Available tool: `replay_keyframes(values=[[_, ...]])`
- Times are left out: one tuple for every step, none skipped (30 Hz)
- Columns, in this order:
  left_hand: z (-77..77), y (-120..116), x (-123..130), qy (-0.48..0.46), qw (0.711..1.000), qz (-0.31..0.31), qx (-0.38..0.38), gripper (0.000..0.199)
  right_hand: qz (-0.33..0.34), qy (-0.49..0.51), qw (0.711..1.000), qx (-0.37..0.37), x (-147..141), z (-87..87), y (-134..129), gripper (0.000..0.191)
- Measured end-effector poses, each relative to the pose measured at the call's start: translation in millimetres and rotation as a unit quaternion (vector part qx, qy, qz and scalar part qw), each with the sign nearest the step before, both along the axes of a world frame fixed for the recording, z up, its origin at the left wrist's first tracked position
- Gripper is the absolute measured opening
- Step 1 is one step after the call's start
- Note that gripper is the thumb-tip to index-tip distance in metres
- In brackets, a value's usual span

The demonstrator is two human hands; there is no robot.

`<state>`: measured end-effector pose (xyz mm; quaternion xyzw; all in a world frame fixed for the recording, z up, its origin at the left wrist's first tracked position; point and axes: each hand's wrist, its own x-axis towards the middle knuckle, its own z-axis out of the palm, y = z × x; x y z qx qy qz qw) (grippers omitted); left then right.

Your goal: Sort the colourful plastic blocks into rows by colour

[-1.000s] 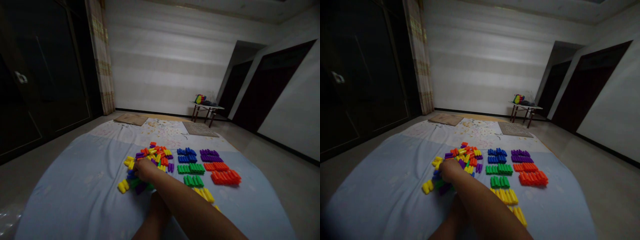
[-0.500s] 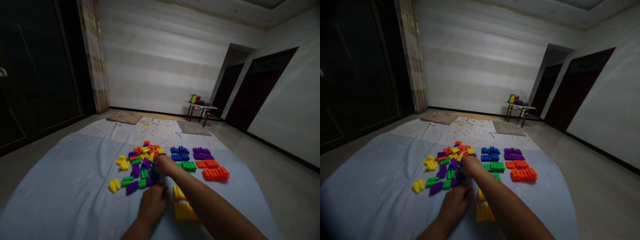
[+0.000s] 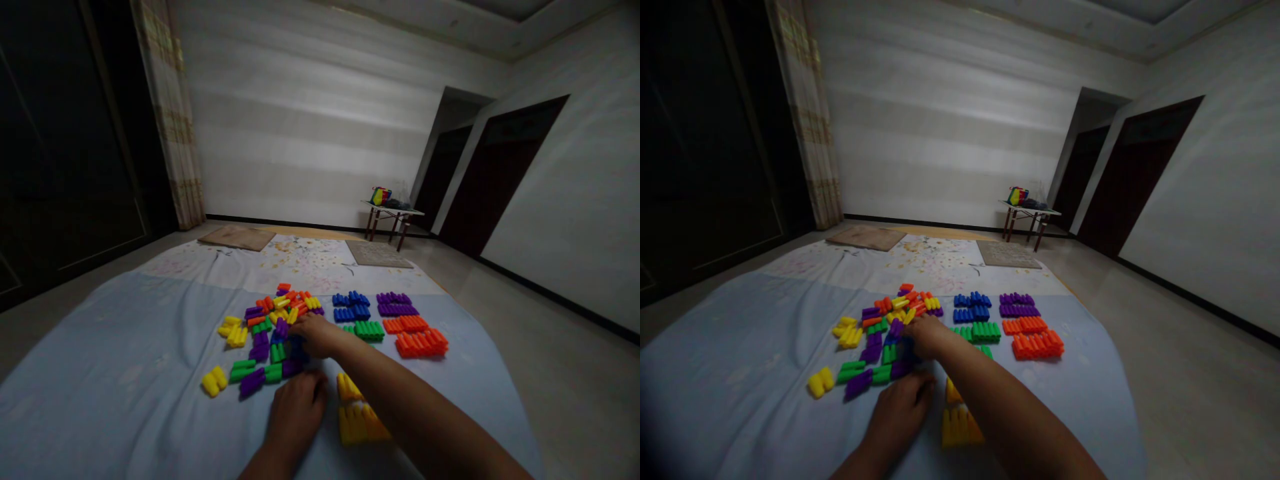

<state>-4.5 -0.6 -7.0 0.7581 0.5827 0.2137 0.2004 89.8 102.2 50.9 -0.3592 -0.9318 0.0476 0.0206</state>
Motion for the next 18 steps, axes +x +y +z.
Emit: replay_keyframes(values=[[-0.4,0,0,0.0,1.0,-0.001,0.0,0.028,-0.002,-0.001,1.0,0.0,0,-2.2,1,0.049],[-0.6,0,0,-0.001,1.0,-0.001,-0.001,0.027,-0.004,0.003,1.0,-0.001,0,-3.8,3,0.048],[-0.3,0,0,-0.003,1.0,-0.001,-0.001,0.027,-0.007,0.01,1.0,-0.002,2,-4.5,5,0.048],[0.4,0,0,-0.004,1.0,-0.002,0.0,0.027,-0.011,0.02,1.0,-0.003,5,-4.0,7,0.048],[1.6,-1,0,-0.004,1.0,-0.003,0.0,0.026,-0.018,0.036,0.999,-0.002,9,-2.5,10,0.048],[3.0,-1,0,-0.004,1.0,-0.005,0.0,0.026,-0.031,0.054,0.998,-0.001,15,0.1,13,0.049],[4.5,-2,0,-0.001,1.0,-0.007,-0.002,0.025,-0.049,0.072,0.996,0.002,22,3.5,18,0.049],[6.1,-2,0,0.001,1.0,-0.009,-0.005,0.025,-0.072,0.087,0.994,0.007,30,7.3,23,0.049],[7.4,-3,1,0.002,1.0,-0.01,-0.009,0.025,-0.1,0.096,0.99,0.013,38,11.2,28,0.049],[8.3,-3,1,0.003,1.0,-0.011,-0.014,0.024,-0.131,0.097,0.986,0.019,47,14.7,35,0.05],[8.8,-3,1,0.002,1.0,-0.01,-0.016,0.024,-0.162,0.092,0.982,0.025,56,17.4,42,0.051],[8.8,-3,1,0.001,1.0,-0.009,-0.018,0.024,-0.186,0.084,0.979,0.029,64,19.1,49,0.052],[8.4,-3,1,-0.001,1.0,-0.008,-0.018,0.023,-0.205,0.074,0.975,0.032,72,19.7,56,0.053],[7.7,-2,1,-0.004,1.0,-0.008,-0.017,0.024,-0.221,0.065,0.973,0.033,78,19.3,63,0.053],[6.8,-2,1,-0.007,1.0,-0.009,-0.016,0.024,-0.234,0.054,0.97,0.033,83,17.8,70,0.052],[5.9,-2,1,-0.011,1.0,-0.011,-0.014,0.024,-0.248,0.043,0.967,0.033,87,15.6,76,0.052],[4.9,-1,0,-0.014,1.0,-0.013,-0.013,0.024,-0.261,0.031,0.964,0.033,90,13.0,82,0.051],[4.0,-1,0,-0.018,1.0,-0.013,-0.011,0.024,-0.273,0.019,0.961,0.033,92,10.2,87,0.05]])
